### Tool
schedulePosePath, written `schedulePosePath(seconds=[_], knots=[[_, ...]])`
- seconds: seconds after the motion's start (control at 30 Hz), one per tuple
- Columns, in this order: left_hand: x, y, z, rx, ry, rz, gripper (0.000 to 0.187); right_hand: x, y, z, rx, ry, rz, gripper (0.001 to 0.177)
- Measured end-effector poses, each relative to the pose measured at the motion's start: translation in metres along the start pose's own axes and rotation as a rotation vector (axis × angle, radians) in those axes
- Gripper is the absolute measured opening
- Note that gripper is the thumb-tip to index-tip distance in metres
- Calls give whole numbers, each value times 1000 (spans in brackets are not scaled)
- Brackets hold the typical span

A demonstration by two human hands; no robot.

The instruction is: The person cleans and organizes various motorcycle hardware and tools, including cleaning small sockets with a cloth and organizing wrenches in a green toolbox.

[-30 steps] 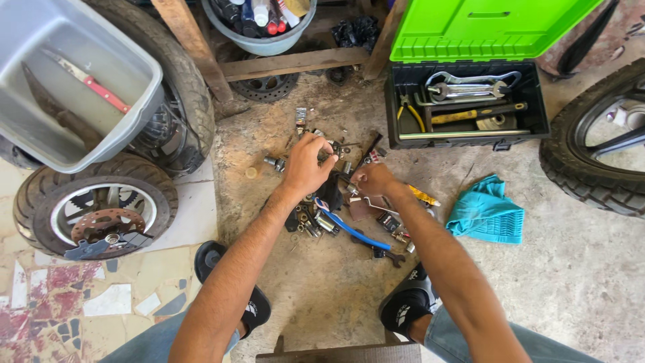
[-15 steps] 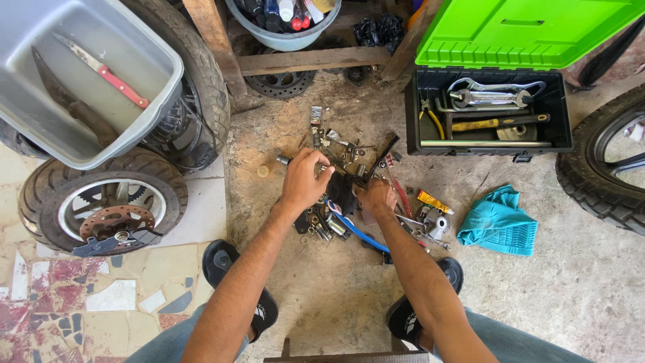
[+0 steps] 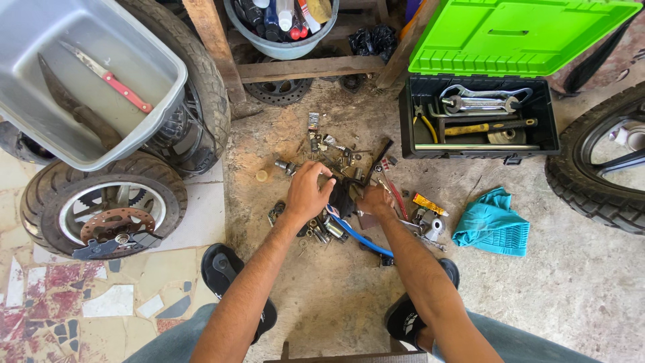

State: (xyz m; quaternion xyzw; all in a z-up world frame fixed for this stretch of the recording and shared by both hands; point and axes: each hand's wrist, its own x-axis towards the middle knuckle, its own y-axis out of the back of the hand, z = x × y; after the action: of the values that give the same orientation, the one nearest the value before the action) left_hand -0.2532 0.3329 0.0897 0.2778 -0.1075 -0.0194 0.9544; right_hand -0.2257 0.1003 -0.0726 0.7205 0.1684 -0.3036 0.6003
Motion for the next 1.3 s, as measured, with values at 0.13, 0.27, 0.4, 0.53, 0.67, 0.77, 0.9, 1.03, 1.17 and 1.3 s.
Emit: schedulePosePath(seconds=[0.13,0.27,0.4,0.53,0.67,0.77,0.9,1.03,1.17,1.3], knots=[[2,-7,3,5,28,-20,18,-15,25,17,47,121,107,51],[8,-17,12,-17,25,-78,19,-21,68,31,-101,134,115,58],[15,-31,30,30,-74,-158,26,-44,132,44,-89,360,165,43],[24,-40,50,169,-339,-127,40,-77,200,45,22,725,210,32],[35,-41,62,148,-178,-278,13,-110,233,41,362,845,189,21],[40,-36,59,159,-61,-318,18,-112,228,37,615,546,79,26],[42,-27,49,163,18,-321,16,-72,177,58,860,284,7,29],[31,-18,37,164,-19,-209,18,6,76,98,556,242,130,31],[27,-14,27,110,18,-180,23,29,-2,124,279,157,219,37],[21,-9,16,137,12,-167,21,15,-26,121,302,114,394,29]])
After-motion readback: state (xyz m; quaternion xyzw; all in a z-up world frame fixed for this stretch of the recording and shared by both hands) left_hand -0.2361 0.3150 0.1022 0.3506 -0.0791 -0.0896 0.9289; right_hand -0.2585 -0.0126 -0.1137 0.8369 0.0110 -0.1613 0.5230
